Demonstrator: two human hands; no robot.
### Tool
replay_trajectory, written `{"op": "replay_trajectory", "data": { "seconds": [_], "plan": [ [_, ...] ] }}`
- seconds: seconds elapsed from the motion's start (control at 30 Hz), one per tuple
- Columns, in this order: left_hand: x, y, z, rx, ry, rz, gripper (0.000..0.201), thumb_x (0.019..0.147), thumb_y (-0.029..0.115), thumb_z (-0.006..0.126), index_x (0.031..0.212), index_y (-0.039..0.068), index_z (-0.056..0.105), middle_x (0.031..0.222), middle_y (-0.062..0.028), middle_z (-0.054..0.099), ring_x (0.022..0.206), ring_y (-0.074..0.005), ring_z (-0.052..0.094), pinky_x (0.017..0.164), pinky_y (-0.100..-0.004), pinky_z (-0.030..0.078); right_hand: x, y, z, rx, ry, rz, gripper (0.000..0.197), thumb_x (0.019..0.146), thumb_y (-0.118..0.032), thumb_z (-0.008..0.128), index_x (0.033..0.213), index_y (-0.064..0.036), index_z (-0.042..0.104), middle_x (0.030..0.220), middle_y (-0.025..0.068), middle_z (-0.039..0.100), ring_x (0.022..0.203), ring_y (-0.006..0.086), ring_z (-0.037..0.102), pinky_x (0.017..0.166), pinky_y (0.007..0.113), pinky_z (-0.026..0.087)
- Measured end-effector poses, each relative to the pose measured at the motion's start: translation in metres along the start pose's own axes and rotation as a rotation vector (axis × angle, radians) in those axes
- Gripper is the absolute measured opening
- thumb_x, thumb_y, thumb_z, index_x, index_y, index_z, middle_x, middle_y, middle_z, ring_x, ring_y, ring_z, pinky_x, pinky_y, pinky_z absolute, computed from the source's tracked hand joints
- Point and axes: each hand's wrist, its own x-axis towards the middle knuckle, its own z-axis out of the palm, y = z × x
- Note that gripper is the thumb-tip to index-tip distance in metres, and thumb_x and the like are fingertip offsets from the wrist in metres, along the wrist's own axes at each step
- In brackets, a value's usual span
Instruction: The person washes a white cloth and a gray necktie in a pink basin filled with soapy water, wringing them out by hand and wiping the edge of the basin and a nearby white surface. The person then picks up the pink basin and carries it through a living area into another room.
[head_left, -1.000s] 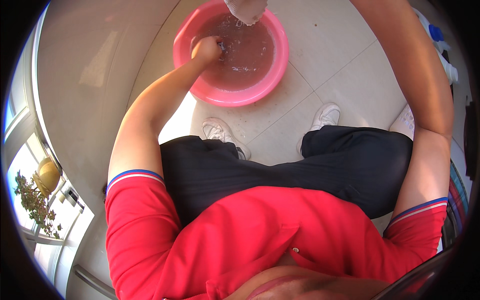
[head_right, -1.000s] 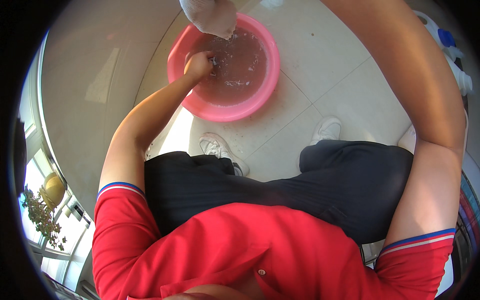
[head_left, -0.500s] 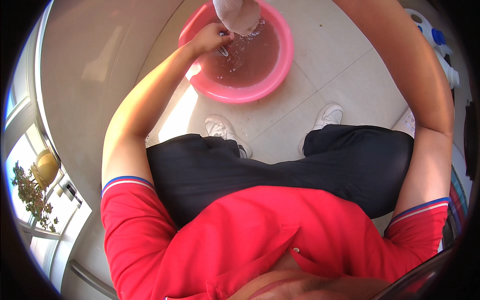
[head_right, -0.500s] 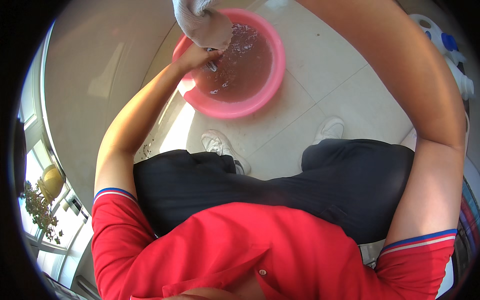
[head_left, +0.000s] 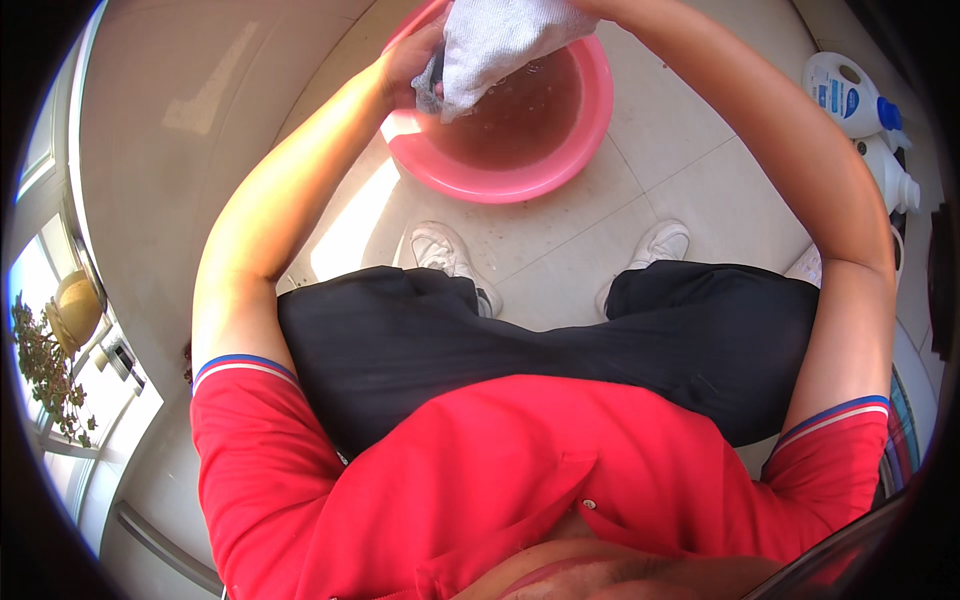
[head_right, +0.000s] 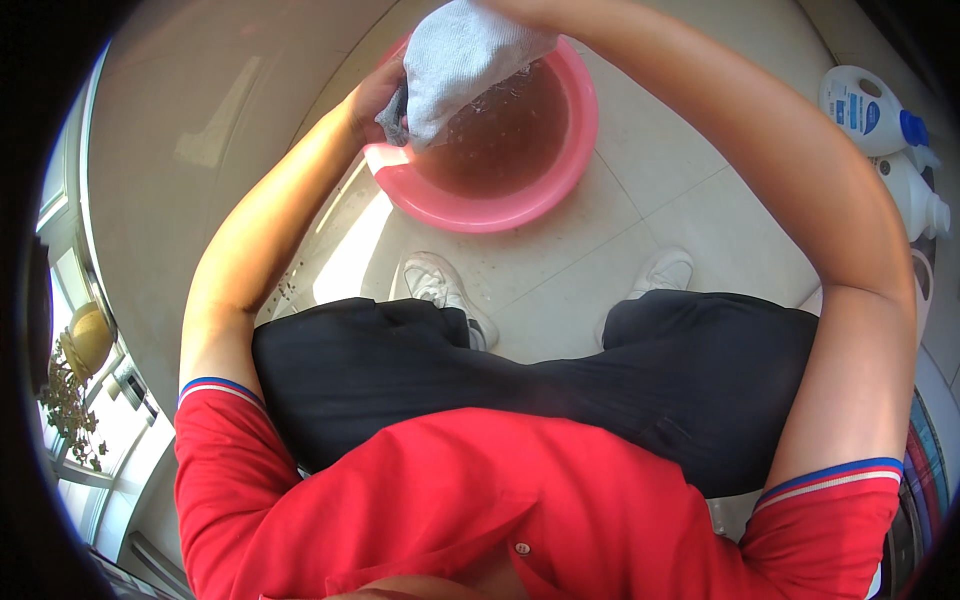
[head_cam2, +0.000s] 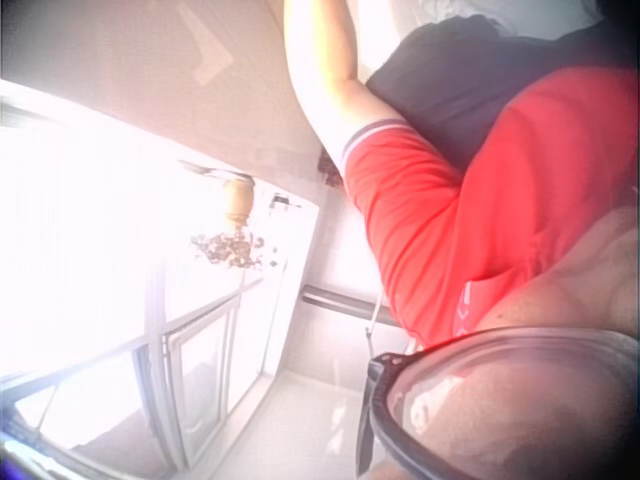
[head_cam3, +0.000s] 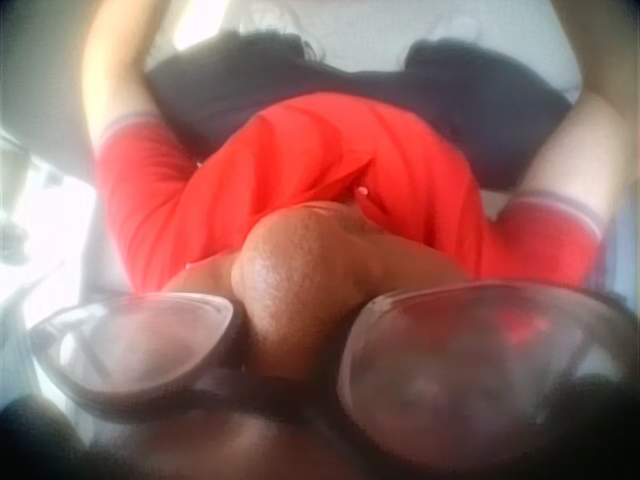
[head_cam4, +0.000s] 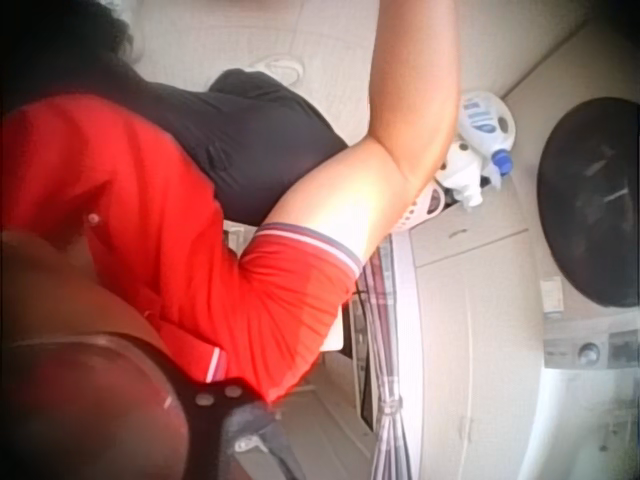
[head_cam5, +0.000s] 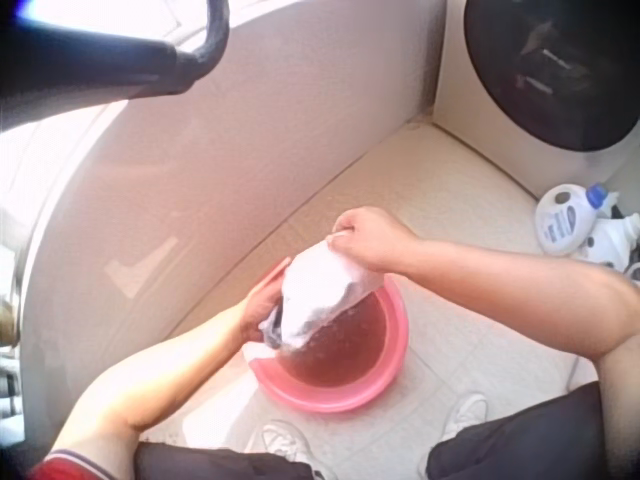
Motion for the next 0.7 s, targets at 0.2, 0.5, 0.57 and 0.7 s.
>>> {"op": "replay_trajectory", "data": {
  "seconds": [0.2, 0.5, 0.57, 0.7],
  "plan": [
    [-0.013, 0.028, -0.042, 0.57, -0.013, -0.055, 0.04, 0.095, 0.038, 0.058, 0.108, 0.001, 0.063, 0.079, -0.0003, 0.064, 0.066, -0.0071, 0.059, 0.059, -0.0228, 0.049, -0.02, 0.023, 0.031, -0.316, -0.132, 0.043, 0.041, 0.079, -0.03, 0.063, 0.109, -0.0026, 0.068, 0.108, 0.0224, 0.067, 0.102, 0.0344, 0.064, 0.091, 0.042, 0.049],
    [-0.013, -0.015, -0.032, 1.613, 0.565, 0.135, 0.065, 0.087, 0.05, 0.063, 0.131, 0.003, 0.053, 0.071, -0.0137, 0.067, 0.07, -0.0251, 0.068, 0.066, -0.0374, 0.053, -0.061, 0.09, 0.117, -0.929, -0.326, -0.434, 0.072, 0.09, -0.038, 0.06, 0.151, -0.0171, 0.027, 0.16, 0.0094, 0.014, 0.146, 0.0272, 0.02, 0.115, 0.054, 0.02],
    [-0.015, -0.03, -0.015, 1.897, 0.505, 0.361, 0.069, 0.085, 0.046, 0.065, 0.136, 0.004, 0.046, 0.101, -0.0172, 0.069, 0.081, -0.0317, 0.069, 0.068, -0.0401, 0.055, -0.062, 0.094, 0.131, -0.946, -0.351, -0.456, 0.075, 0.089, -0.041, 0.06, 0.152, -0.0172, 0.026, 0.16, 0.0092, 0.015, 0.146, 0.0266, 0.019, 0.116, 0.054, 0.017],
    [0.013, -0.081, -0.045, 2.009, 0.374, 0.516, 0.075, 0.086, 0.045, 0.064, 0.143, 0.006, 0.037, 0.131, -0.0195, 0.054, 0.091, -0.0334, 0.068, 0.073, -0.0411, 0.056, -0.059, 0.103, 0.151, -0.935, -0.394, -0.408, 0.077, 0.09, -0.047, 0.057, 0.152, -0.017, 0.024, 0.16, 0.0083, 0.016, 0.146, 0.027, 0.02, 0.116, 0.053, 0.017]
  ]
}}
